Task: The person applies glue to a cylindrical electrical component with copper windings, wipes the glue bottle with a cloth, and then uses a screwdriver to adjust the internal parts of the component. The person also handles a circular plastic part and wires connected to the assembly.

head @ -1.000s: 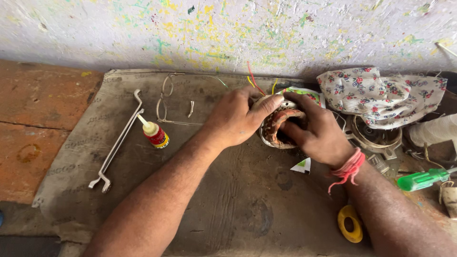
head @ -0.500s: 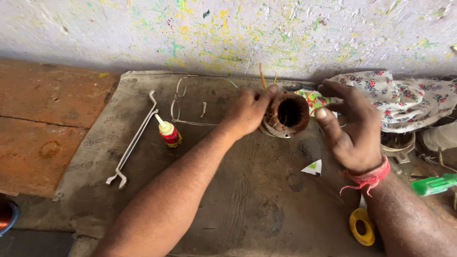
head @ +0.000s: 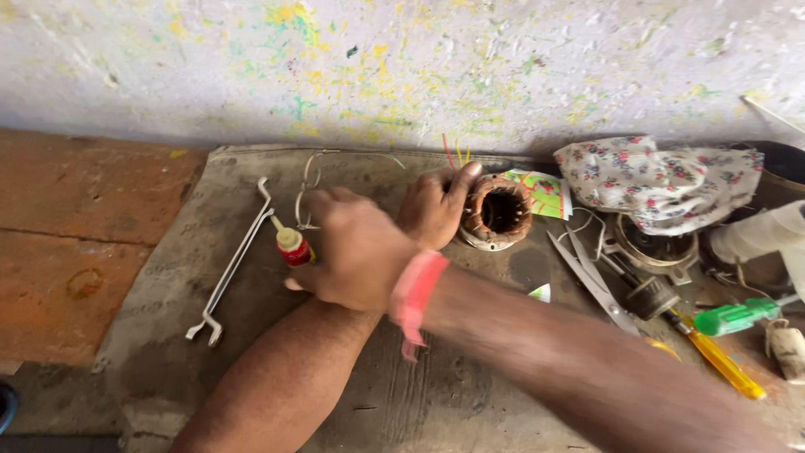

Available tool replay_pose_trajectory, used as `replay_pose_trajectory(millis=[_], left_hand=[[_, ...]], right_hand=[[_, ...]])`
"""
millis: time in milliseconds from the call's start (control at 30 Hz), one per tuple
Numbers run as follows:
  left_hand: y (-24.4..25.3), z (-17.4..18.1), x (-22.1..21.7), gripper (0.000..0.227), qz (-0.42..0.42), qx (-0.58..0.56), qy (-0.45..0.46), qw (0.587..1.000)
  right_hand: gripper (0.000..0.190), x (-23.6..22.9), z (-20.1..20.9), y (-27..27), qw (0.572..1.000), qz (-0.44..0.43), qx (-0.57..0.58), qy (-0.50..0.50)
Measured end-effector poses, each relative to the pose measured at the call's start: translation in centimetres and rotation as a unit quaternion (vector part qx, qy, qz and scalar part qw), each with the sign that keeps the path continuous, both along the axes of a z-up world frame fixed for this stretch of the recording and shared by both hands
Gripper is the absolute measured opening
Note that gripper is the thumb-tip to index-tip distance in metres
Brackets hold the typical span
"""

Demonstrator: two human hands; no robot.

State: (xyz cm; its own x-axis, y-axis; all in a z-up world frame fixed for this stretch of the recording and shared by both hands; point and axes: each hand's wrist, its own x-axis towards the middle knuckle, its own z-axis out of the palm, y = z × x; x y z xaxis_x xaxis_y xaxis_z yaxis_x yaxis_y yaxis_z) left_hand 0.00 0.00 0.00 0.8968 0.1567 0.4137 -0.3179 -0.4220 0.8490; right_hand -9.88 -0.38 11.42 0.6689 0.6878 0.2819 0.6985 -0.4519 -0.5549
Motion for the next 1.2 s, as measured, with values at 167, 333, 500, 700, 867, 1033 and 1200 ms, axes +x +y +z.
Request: replay_pose_trajectory(millis=[167,333,500,700,867,1033,1200], left_hand=[[1.1,1.8,-1.5,0.058,-0.078,0.012,-0.011,0.997],[1.0,2.3,-1.8,0.060,-0.085,0.003,-0.026,0.996],[1.1,1.4,-1.4,0.060,-0.087,-0.007,-0.026,0.996],[1.4,0.2,-0.5,0.056,-0.072,-0.030,0.012,0.997],[1.8,0.6,-0.4,0.053,-0.121,-0.080,0.072,0.987],[1.7,1.3,-0.6,0.050,-0.156,-0.101,0.145,0.972],[2.2,1.4,-0.6,0.047,-0.210,-0.138,0.098,0.963]], right_hand=[[0.064,1.4,-1.5,4.8,0.997,-0.013,-0.076,0.027],[0.039,1.9,-3.0,5.8,0.994,-0.016,-0.095,0.057],[0.023,1.9,-3.6,6.0,0.992,-0.053,-0.086,0.074],[0.034,1.0,0.3,-0.4,0.989,0.008,0.146,-0.029],[0.031,3.6,5.5,-12.3,0.976,0.050,0.193,0.088],[0.032,6.2,6.2,-18.3,0.965,-0.102,0.209,0.118],[0.048,5.8,4.2,-21.2,0.985,-0.133,0.060,-0.090]])
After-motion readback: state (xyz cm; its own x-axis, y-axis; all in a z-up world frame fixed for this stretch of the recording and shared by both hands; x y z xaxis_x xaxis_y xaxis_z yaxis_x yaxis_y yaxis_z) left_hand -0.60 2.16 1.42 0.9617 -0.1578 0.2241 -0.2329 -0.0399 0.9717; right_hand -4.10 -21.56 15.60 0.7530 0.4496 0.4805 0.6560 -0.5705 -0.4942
